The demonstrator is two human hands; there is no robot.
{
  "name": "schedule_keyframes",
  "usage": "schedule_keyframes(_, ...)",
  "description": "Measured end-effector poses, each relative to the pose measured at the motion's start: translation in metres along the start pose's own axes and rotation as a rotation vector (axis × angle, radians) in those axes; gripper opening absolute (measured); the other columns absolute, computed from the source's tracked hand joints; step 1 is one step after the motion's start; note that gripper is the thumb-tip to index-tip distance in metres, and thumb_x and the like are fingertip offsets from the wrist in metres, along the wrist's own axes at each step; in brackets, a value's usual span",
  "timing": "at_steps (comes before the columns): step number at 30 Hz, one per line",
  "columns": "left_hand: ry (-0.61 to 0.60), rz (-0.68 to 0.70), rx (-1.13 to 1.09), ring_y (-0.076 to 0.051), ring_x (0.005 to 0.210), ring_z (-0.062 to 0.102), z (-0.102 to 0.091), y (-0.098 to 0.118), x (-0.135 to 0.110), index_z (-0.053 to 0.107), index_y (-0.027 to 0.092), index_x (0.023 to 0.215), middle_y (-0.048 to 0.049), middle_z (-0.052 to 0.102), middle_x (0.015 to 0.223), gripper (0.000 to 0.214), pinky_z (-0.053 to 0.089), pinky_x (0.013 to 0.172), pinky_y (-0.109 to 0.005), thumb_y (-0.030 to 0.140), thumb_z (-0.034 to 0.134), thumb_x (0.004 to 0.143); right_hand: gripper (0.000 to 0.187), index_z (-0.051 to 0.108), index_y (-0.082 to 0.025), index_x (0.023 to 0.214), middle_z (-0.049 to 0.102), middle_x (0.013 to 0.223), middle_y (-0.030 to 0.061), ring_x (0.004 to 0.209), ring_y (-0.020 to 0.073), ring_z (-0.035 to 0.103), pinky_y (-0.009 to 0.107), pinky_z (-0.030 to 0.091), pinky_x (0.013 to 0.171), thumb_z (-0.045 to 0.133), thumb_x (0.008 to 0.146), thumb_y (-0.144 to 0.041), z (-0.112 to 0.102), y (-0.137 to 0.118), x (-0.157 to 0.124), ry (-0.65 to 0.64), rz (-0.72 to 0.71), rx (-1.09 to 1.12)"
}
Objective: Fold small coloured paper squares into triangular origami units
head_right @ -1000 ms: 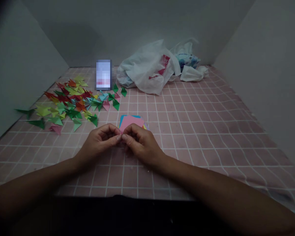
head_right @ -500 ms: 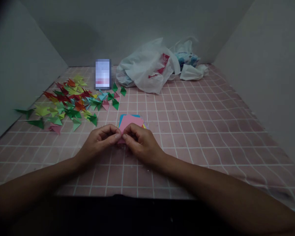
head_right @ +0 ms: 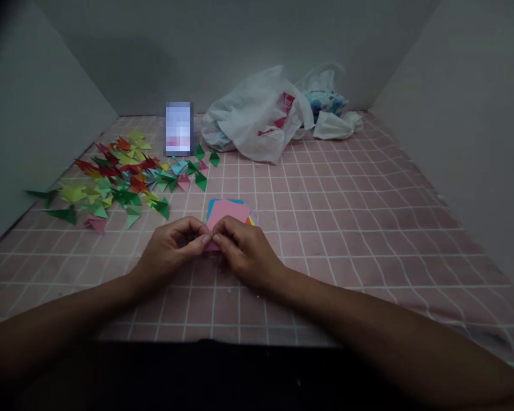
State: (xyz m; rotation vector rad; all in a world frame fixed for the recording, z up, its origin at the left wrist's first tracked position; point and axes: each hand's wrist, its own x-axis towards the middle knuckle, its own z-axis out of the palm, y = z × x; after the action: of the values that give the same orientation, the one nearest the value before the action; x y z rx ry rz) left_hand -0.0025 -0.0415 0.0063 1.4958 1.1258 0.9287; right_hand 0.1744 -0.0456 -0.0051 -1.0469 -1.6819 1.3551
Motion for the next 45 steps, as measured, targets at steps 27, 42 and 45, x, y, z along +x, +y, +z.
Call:
schedule_keyframes(27,0.067,0.127,0.092,-0.011,0.063,0.059,0.000,-0.009,0.000,0.064,0.016,0.078,-0.0012,0.064,0.070,0.011,0.048,0.059,-0.024,0.025,0.062,0.083,0.014,0.053,-0.020,0.083,0.062,0.063,-0.0021,0.058,0.0125,0.060,0.028,0.049,0.060,0.055,0.092,-0.031,0.001,0.000,0.002,0.001,0.074,0.238)
schedule_keyframes(42,0.058,0.191,0.150,-0.014,0.070,0.065,-0.001,-0.011,-0.002,0.065,0.016,0.081,-0.0034,0.068,0.078,0.010,0.052,0.065,-0.026,0.025,0.068,0.083,0.014,0.055,-0.019,0.082,0.059,0.063,-0.0021,0.056,0.0121,0.058,0.027,0.046,0.056,0.052,0.094,-0.027,0.001,0.004,0.001,0.055,-0.028,0.037)
schedule_keyframes(45,0.076,0.198,0.187,-0.013,0.069,0.063,0.000,-0.010,-0.001,0.065,0.016,0.078,-0.0030,0.067,0.075,0.009,0.050,0.064,-0.026,0.023,0.065,0.084,0.014,0.055,-0.019,0.085,0.058,0.064,-0.0022,0.056,0.0120,0.057,0.028,0.046,0.056,0.049,0.096,-0.026,0.001,0.006,0.001,0.035,-0.040,0.039)
